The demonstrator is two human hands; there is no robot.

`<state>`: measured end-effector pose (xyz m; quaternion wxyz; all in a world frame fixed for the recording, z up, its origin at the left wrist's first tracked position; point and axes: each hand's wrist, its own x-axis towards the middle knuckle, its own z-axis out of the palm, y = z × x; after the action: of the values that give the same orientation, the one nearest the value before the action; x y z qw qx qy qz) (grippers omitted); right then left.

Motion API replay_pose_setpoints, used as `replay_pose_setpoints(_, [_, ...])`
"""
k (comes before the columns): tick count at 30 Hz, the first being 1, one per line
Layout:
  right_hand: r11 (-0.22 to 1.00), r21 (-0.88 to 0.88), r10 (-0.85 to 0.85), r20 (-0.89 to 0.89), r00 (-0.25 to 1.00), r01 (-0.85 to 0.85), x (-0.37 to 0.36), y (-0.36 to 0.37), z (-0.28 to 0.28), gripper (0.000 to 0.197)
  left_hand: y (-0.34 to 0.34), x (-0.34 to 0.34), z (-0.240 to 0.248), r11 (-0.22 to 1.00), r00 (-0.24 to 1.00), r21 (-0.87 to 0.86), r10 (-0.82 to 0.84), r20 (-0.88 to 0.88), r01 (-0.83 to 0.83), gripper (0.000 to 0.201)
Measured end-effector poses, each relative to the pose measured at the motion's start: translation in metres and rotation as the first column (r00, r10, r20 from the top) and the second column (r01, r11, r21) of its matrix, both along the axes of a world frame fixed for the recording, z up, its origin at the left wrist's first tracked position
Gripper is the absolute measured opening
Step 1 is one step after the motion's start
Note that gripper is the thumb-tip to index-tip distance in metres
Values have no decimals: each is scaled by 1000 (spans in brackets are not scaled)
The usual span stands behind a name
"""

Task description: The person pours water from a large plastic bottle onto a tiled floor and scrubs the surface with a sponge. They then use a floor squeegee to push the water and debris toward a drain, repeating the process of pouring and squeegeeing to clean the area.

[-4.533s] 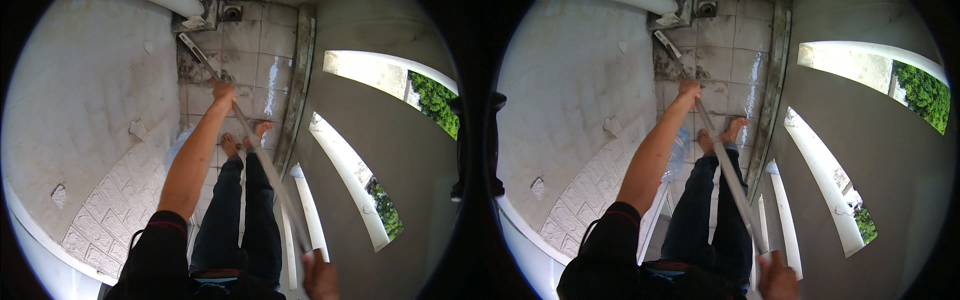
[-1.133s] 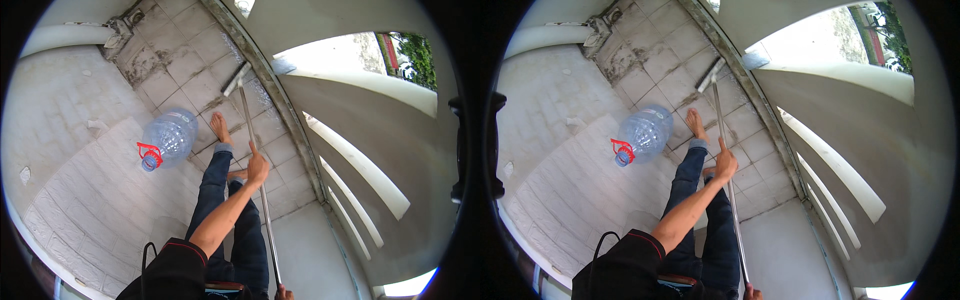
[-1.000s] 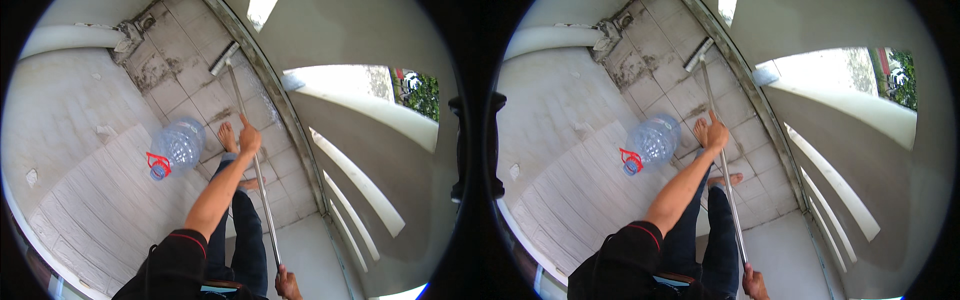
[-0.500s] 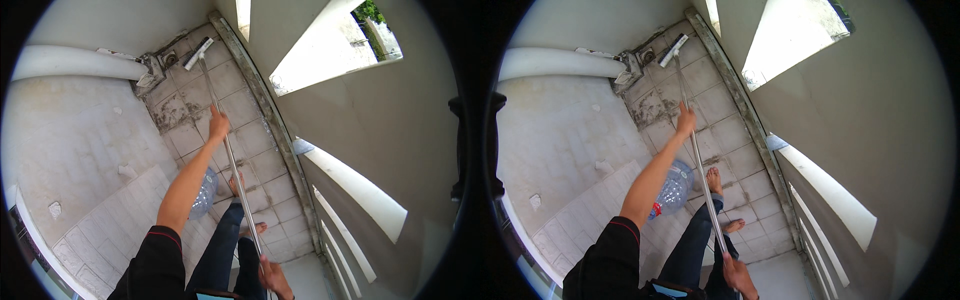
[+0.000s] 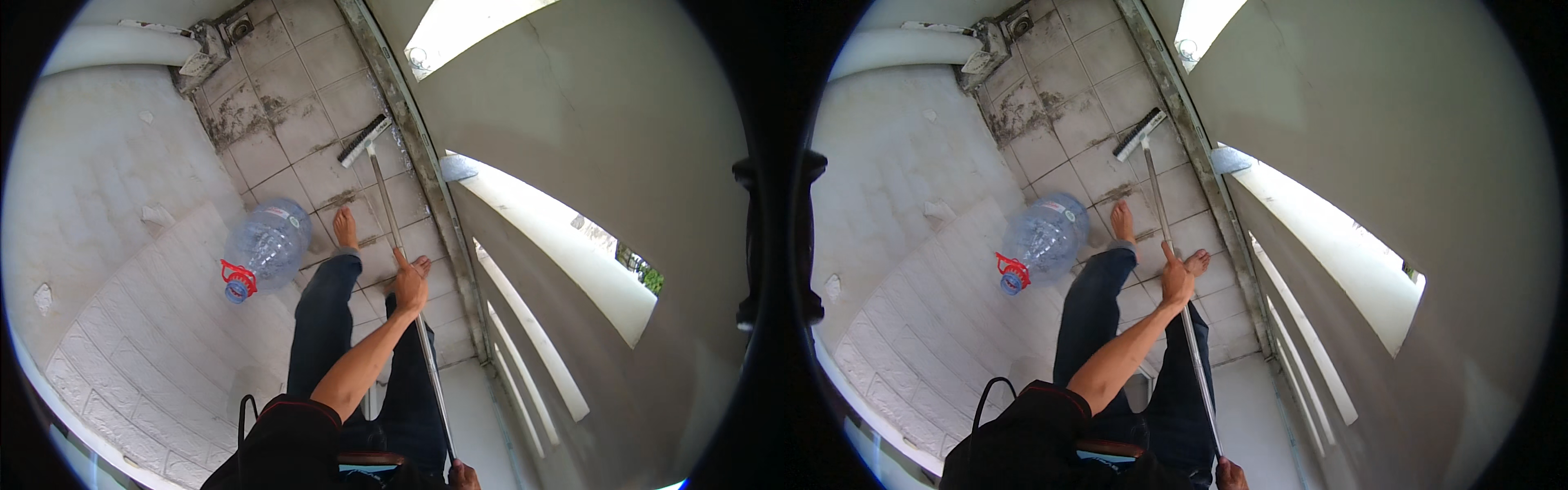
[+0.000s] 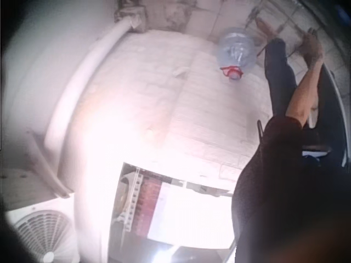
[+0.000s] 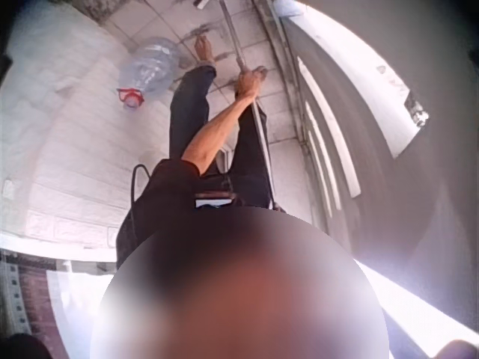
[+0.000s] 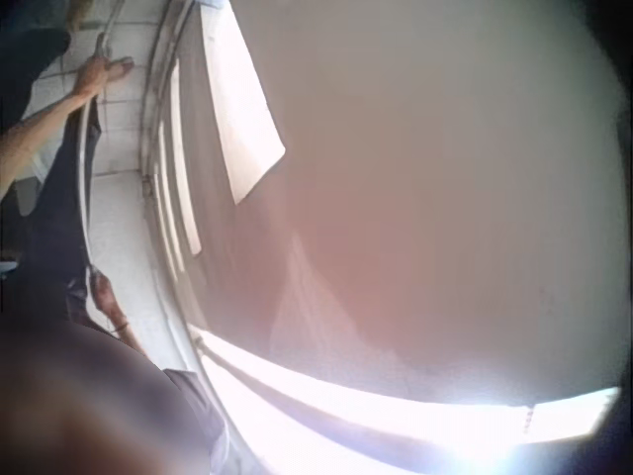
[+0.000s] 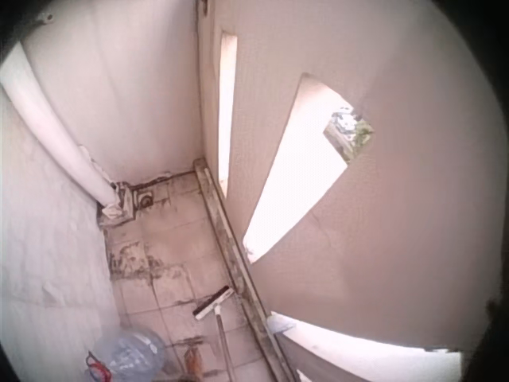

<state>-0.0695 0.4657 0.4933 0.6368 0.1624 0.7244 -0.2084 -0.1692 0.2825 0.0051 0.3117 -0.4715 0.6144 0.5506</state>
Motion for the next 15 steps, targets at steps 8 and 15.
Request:
replay_pose_setpoints(8, [972,201,-135,65,989,119,-44,-61,-36,35,9,29,-85,440,586,760,805,-96,-479,84])
replay_pose_setpoints(15, [950,294,-143,109,984,106,-108,-154,-67,39,-127,-86,94,976,976,182,150,-158,-120,78])
